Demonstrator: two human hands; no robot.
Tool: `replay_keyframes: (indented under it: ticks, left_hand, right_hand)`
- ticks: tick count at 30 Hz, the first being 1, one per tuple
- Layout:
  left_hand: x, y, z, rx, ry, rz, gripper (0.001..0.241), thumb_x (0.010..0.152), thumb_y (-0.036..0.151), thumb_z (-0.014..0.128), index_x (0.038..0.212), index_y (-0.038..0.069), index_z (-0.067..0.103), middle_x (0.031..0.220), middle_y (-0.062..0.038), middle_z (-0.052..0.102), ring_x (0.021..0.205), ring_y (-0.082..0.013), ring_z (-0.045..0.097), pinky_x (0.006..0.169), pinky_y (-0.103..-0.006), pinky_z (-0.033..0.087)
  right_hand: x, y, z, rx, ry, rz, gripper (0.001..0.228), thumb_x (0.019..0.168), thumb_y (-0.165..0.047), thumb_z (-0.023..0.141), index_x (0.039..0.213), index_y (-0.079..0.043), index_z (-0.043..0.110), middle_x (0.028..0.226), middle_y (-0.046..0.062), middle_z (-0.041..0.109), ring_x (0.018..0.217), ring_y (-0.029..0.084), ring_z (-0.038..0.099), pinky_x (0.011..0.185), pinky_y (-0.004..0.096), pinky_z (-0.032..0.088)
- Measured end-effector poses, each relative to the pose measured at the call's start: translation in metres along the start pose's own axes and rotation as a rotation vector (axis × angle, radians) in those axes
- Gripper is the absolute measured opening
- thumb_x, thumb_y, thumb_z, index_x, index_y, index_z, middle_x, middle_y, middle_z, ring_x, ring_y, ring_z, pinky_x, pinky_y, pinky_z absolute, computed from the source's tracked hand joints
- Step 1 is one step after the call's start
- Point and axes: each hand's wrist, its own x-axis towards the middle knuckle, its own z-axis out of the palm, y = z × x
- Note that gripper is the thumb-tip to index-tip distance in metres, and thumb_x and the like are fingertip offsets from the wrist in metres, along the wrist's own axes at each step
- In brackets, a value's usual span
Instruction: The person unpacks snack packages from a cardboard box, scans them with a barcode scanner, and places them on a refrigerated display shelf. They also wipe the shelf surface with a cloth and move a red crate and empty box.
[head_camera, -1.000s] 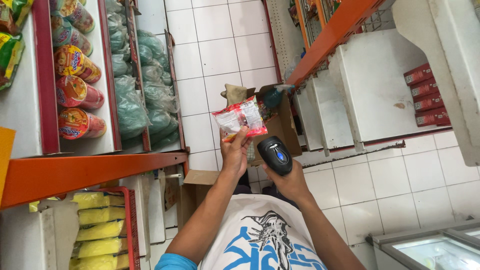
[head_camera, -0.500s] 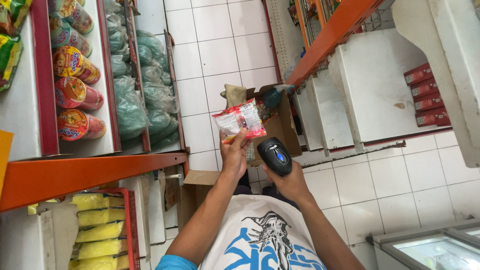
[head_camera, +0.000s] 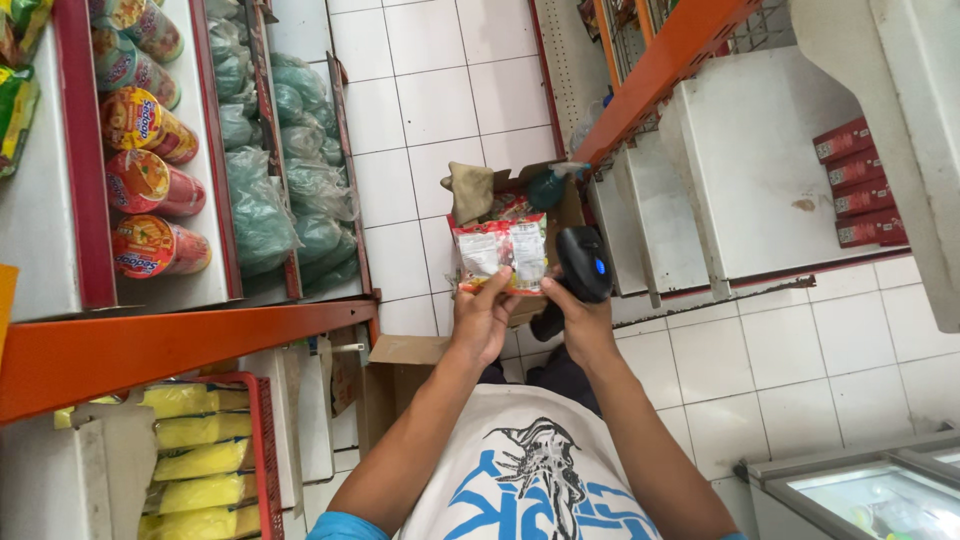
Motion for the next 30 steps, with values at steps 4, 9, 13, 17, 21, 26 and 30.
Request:
replay_keyframes:
  ticks: [4, 9, 13, 17, 21, 26, 30]
  left_hand:
    - [-0.002, 0.002, 0.001, -0.183, -0.027, -0.106, 0.026, 0.096, 0.012, 0.070, 0.118, 0.000, 0.063, 0.108, -0.010, 0.072, 0.096, -0.0183, 0.074, 0.083, -0.0297, 0.062]
    - [0.003, 0.011, -0.004, -0.210, -0.007, 0.032, 0.023, 0.098, 0.009, 0.071, 0.118, 0.005, 0.062, 0.108, -0.007, 0.071, 0.096, -0.0162, 0.072, 0.082, -0.0298, 0.061]
    - [0.011, 0.022, -0.007, -0.149, 0.031, 0.126, 0.027, 0.094, 0.007, 0.071, 0.119, 0.006, 0.061, 0.113, -0.006, 0.070, 0.101, -0.0152, 0.070, 0.088, -0.0307, 0.061]
    - [0.013, 0.024, -0.001, -0.111, 0.008, 0.162, 0.036, 0.094, 0.007, 0.071, 0.126, 0.009, 0.057, 0.115, -0.006, 0.069, 0.101, -0.0159, 0.069, 0.087, -0.0315, 0.059]
    - [0.011, 0.022, 0.006, -0.081, -0.008, 0.168, 0.042, 0.092, 0.008, 0.072, 0.131, 0.011, 0.054, 0.117, -0.006, 0.069, 0.103, -0.0158, 0.070, 0.088, -0.0313, 0.059]
    - [0.010, 0.021, 0.007, -0.068, -0.020, 0.172, 0.042, 0.094, 0.008, 0.073, 0.131, 0.011, 0.053, 0.118, -0.007, 0.067, 0.103, -0.0164, 0.069, 0.088, -0.0320, 0.057]
    - [0.012, 0.018, 0.004, -0.069, -0.003, 0.167, 0.042, 0.094, 0.008, 0.072, 0.131, 0.009, 0.053, 0.119, -0.007, 0.068, 0.104, -0.0165, 0.069, 0.090, -0.0319, 0.058]
  right_hand:
    - [0.000, 0.006, 0.001, 0.516, -0.133, 0.224, 0.030, 0.087, -0.006, 0.079, 0.111, -0.011, 0.063, 0.097, 0.003, 0.067, 0.090, 0.016, 0.067, 0.079, 0.034, 0.055]
    - [-0.004, -0.009, 0.000, 0.200, 0.002, 0.299, 0.022, 0.090, -0.017, 0.074, 0.108, -0.006, 0.066, 0.088, 0.003, 0.068, 0.077, 0.015, 0.068, 0.067, 0.032, 0.056]
    - [-0.015, -0.030, -0.011, -0.281, -0.175, 0.187, 0.022, 0.091, -0.018, 0.076, 0.101, -0.001, 0.067, 0.071, 0.006, 0.069, 0.063, 0.015, 0.068, 0.062, 0.030, 0.056]
    - [-0.026, -0.037, -0.009, -0.341, -0.275, 0.171, 0.020, 0.088, -0.016, 0.077, 0.094, 0.001, 0.067, 0.070, 0.005, 0.070, 0.060, 0.012, 0.068, 0.057, 0.029, 0.056]
    - [-0.030, -0.037, -0.006, -0.380, -0.289, 0.150, 0.019, 0.087, -0.015, 0.078, 0.094, 0.000, 0.068, 0.070, 0.005, 0.070, 0.060, 0.011, 0.066, 0.058, 0.028, 0.056]
    - [-0.031, -0.037, -0.011, -0.374, -0.304, 0.158, 0.020, 0.087, -0.015, 0.078, 0.094, 0.000, 0.067, 0.072, 0.004, 0.071, 0.061, 0.010, 0.067, 0.059, 0.028, 0.056]
    - [-0.031, -0.035, -0.012, -0.334, -0.306, 0.176, 0.021, 0.086, -0.014, 0.078, 0.097, -0.001, 0.067, 0.073, 0.004, 0.070, 0.060, 0.010, 0.065, 0.057, 0.028, 0.056]
